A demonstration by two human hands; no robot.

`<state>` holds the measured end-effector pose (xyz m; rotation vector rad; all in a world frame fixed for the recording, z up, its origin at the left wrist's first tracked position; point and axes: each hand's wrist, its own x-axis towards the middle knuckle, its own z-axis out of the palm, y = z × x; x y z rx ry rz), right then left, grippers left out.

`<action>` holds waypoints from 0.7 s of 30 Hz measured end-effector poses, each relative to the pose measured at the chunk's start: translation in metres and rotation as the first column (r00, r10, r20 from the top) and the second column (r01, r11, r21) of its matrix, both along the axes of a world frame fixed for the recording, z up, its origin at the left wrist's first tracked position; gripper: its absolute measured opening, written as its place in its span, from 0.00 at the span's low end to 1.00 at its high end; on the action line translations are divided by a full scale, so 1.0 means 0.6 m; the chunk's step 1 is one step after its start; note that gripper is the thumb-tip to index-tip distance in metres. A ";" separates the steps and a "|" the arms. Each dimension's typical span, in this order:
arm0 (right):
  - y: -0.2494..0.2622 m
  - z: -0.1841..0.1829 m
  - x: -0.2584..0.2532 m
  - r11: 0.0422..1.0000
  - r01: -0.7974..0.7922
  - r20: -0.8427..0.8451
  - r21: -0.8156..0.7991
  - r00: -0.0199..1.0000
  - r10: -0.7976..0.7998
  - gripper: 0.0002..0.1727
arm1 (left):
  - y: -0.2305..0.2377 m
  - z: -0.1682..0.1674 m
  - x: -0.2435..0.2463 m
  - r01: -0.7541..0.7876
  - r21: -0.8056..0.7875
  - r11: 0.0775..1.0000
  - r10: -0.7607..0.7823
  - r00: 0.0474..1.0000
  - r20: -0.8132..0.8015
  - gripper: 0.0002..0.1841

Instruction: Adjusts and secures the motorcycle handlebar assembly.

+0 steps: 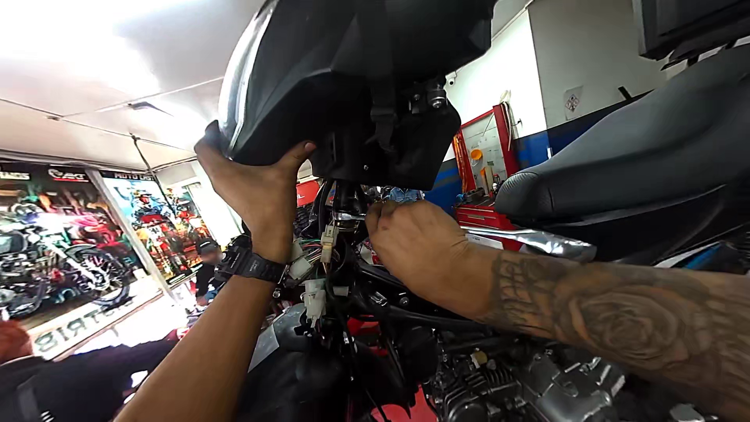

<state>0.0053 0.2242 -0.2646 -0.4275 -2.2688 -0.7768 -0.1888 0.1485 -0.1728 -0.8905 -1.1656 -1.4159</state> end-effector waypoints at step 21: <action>0.152 -0.040 -0.003 0.953 -0.295 -0.026 -0.065 0.956 0.294 0.22 | -0.011 -0.016 0.054 -0.227 -0.014 0.974 0.224 0.967 -0.124 0.67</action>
